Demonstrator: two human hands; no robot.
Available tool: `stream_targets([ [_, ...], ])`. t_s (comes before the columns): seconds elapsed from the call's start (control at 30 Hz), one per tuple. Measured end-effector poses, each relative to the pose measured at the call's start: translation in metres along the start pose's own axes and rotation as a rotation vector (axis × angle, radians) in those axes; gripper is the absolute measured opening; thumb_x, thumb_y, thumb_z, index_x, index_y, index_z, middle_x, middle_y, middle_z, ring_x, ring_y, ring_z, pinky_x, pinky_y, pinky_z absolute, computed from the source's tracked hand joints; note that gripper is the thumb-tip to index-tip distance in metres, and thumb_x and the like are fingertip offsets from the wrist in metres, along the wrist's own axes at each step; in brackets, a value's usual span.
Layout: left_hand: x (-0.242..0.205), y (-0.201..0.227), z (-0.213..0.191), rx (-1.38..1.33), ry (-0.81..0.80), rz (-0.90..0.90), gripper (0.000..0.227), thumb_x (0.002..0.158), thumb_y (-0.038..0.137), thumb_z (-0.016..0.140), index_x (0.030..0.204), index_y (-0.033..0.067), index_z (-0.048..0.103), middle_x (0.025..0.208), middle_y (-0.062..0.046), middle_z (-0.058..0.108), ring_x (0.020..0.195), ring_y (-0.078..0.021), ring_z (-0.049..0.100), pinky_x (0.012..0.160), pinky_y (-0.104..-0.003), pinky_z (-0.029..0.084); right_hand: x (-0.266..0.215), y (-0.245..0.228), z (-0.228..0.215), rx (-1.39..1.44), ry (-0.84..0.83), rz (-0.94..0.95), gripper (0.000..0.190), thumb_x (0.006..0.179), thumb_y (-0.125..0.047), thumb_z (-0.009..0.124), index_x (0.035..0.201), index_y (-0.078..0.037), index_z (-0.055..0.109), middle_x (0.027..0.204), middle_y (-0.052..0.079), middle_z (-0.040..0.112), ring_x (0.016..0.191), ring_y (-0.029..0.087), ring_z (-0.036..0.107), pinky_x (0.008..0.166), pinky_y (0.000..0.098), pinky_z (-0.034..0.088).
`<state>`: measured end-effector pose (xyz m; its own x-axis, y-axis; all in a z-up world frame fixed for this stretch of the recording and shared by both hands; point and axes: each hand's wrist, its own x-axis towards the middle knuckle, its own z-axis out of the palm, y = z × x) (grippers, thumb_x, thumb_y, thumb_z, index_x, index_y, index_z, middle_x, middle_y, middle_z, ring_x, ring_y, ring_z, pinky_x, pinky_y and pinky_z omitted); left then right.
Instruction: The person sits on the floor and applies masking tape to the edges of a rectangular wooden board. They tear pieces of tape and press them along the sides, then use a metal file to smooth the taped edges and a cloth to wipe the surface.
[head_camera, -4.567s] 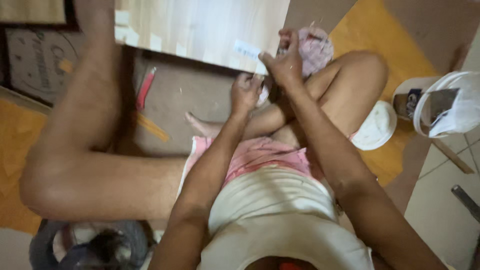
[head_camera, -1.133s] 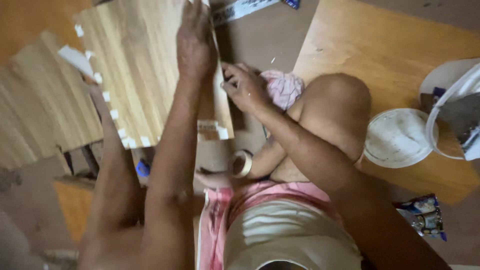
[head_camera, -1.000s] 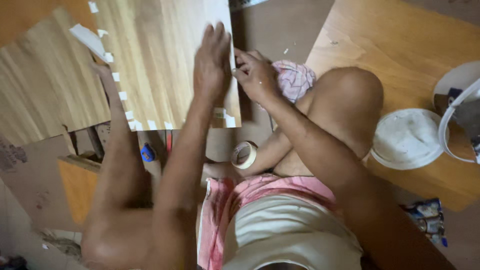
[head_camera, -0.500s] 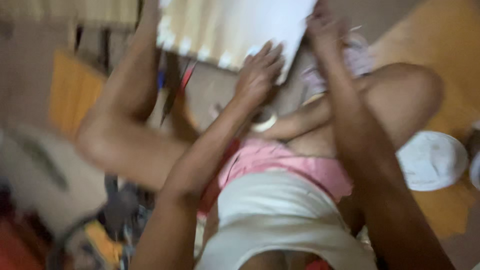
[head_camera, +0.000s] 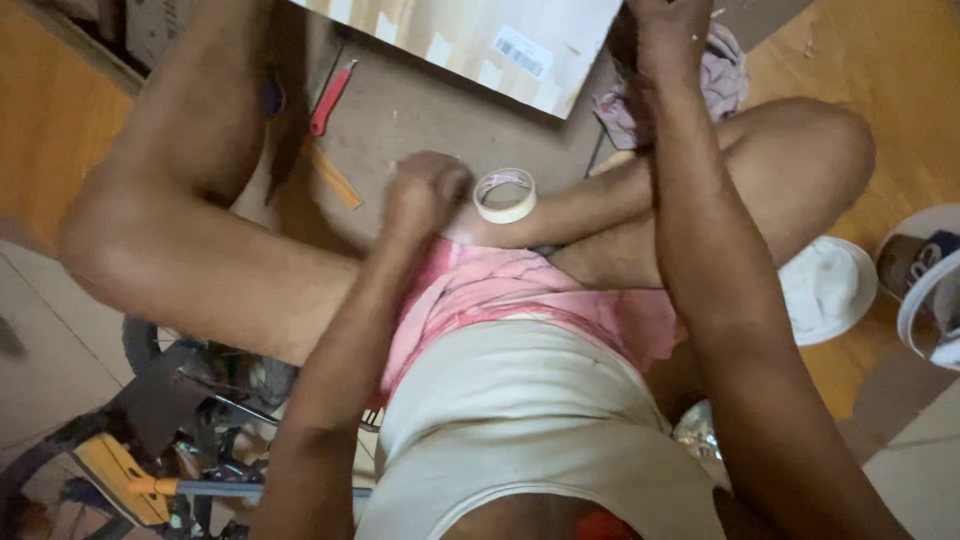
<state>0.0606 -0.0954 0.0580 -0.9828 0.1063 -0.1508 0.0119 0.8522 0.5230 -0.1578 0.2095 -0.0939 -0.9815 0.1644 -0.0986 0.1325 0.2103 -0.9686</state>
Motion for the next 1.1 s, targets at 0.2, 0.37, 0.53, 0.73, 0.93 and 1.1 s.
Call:
stream_targets([
  [0.2, 0.000, 0.001, 0.033, -0.089, -0.163, 0.114, 0.021, 0.092, 0.024, 0.069, 0.101, 0.0063, 0.076, 0.099, -0.017, 0.074, 0.098, -0.0371, 0.068, 0.091, -0.050, 0.052, -0.018, -0.022, -0.013, 0.181, -0.234, -0.107, 0.026, 0.102, -0.008, 0.072, 0.124, 0.003, 0.066, 0.112, 0.005, 0.065, 0.104, 0.016, 0.059, 0.096, 0.0312, 0.051],
  [0.37, 0.001, -0.046, -0.009, -0.061, 0.056, -0.151, 0.021, 0.089, 0.021, 0.068, 0.102, 0.0060, 0.074, 0.108, -0.019, 0.073, 0.103, -0.0391, 0.068, 0.092, -0.048, 0.053, -0.027, -0.043, -0.017, 0.263, -0.246, -0.124, 0.046, 0.100, 0.001, 0.069, 0.145, 0.001, 0.063, 0.126, 0.007, 0.066, 0.116, 0.018, 0.063, 0.108, 0.0318, 0.052],
  [0.53, -0.006, -0.117, -0.010, 0.055, 0.098, -0.461, 0.023, 0.087, 0.021, 0.067, 0.103, 0.0072, 0.074, 0.105, -0.022, 0.071, 0.099, -0.0419, 0.066, 0.086, -0.049, 0.051, -0.024, -0.033, -0.024, 0.137, -0.217, -0.134, 0.041, 0.099, -0.004, 0.069, 0.140, 0.000, 0.064, 0.125, 0.007, 0.069, 0.116, 0.018, 0.065, 0.106, 0.0329, 0.053],
  [0.73, -0.002, -0.212, -0.032, 0.244, 0.345, -0.662, 0.035, 0.096, 0.013, 0.058, 0.130, 0.0092, 0.066, 0.132, -0.019, 0.066, 0.121, -0.0382, 0.062, 0.101, -0.047, 0.049, -0.029, -0.021, -0.010, 0.145, -0.233, -0.022, 0.034, 0.101, -0.015, 0.070, 0.132, -0.002, 0.066, 0.119, 0.005, 0.070, 0.109, 0.016, 0.063, 0.100, 0.0327, 0.052],
  [0.93, 0.003, -0.240, -0.036, 0.374, 0.092, -0.876, 0.029, 0.102, 0.025, 0.061, 0.129, 0.0151, 0.064, 0.131, -0.020, 0.066, 0.120, -0.0425, 0.062, 0.096, -0.056, 0.051, -0.055, -0.048, 0.009, 0.259, -0.141, 0.074, 0.053, 0.089, -0.005, 0.073, 0.141, -0.005, 0.062, 0.107, -0.003, 0.061, 0.090, 0.007, 0.056, 0.082, 0.0213, 0.052],
  [1.1, -0.005, -0.238, -0.030, 0.361, -0.007, -0.834, 0.052, 0.080, 0.037, 0.085, 0.116, 0.0033, 0.069, 0.119, -0.023, 0.070, 0.111, -0.0411, 0.067, 0.094, -0.049, 0.054, -0.063, -0.074, 0.016, 0.281, -0.117, 0.105, 0.058, 0.088, -0.008, 0.076, 0.143, -0.004, 0.059, 0.106, -0.001, 0.061, 0.089, 0.007, 0.057, 0.081, 0.0207, 0.054],
])
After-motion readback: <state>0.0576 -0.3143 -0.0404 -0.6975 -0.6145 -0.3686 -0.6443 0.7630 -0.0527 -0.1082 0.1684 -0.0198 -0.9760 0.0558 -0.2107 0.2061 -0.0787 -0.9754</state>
